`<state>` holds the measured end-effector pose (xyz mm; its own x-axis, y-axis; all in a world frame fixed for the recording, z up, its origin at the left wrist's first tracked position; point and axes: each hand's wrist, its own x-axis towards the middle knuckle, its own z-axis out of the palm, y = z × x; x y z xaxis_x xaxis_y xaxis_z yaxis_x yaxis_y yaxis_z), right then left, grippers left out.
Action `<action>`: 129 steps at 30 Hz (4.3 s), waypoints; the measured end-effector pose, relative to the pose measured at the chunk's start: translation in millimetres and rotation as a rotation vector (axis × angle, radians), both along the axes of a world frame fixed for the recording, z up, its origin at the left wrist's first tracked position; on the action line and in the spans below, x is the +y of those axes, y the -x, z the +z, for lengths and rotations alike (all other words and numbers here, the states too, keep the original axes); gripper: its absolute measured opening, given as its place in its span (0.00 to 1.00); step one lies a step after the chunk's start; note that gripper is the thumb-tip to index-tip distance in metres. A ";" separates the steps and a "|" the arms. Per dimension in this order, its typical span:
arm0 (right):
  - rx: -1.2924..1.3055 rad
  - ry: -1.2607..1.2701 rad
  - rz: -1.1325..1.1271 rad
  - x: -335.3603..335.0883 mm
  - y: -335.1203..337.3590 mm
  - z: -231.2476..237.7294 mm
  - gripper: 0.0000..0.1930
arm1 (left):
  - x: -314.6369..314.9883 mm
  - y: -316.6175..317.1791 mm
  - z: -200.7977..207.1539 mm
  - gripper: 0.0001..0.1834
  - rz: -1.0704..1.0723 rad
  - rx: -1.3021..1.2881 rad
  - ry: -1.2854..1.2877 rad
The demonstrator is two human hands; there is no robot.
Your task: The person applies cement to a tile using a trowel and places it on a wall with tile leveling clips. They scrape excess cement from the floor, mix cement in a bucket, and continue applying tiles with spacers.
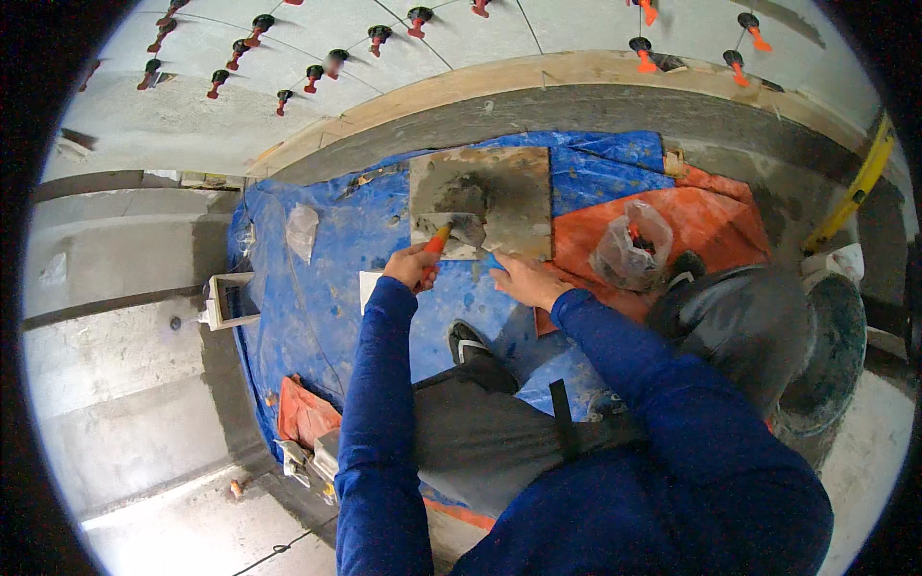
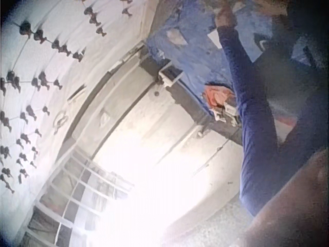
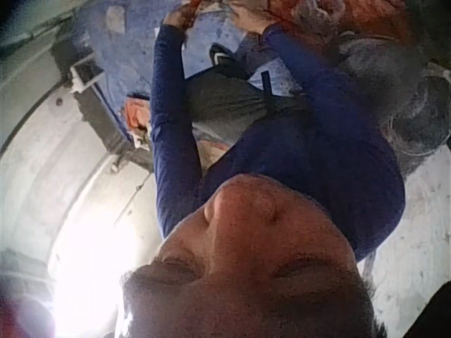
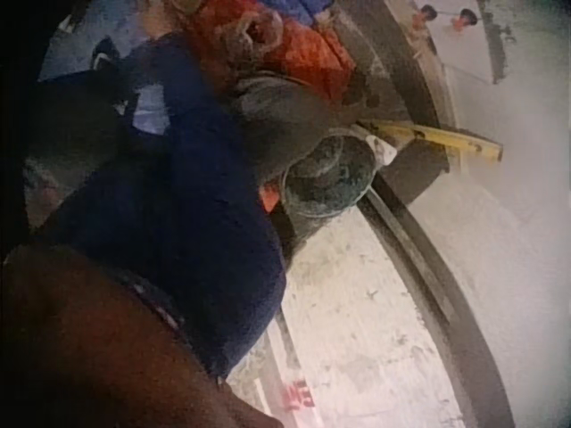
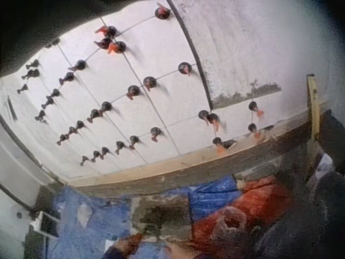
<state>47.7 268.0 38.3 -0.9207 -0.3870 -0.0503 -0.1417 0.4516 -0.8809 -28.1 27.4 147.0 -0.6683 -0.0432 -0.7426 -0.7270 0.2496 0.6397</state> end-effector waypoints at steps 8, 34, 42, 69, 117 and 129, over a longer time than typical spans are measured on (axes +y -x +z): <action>0.013 -0.316 -0.034 -34.1 -9.7 -18.8 0.26 | 18.1 1.0 5.9 0.21 0.019 -0.011 0.063; -0.012 -0.238 -0.193 8.1 22.1 35.9 0.31 | -4.5 -56.6 57.6 0.15 0.071 0.151 -0.082; 0.189 0.035 -0.334 10.8 30.2 56.5 0.26 | -35.7 -78.7 45.2 0.19 -0.592 0.509 1.489; 0.273 0.053 -0.233 -26.2 4.4 24.3 0.26 | -28.8 -53.7 47.3 0.17 0.212 0.078 -0.125; -0.858 0.950 0.002 12.5 25.0 63.0 0.20 | -64.6 -97.7 69.3 0.32 -0.351 0.601 0.947; 0.318 -0.119 -0.145 -26.4 11.6 81.0 0.27 | -71.8 -94.9 89.7 0.30 -0.350 0.610 1.494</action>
<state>36.1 241.6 119.3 -0.9424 -0.2604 0.2099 -0.3269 0.5838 -0.7432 66.8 -44.4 236.8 -0.9582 -0.2274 0.1738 -0.2539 0.9556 -0.1493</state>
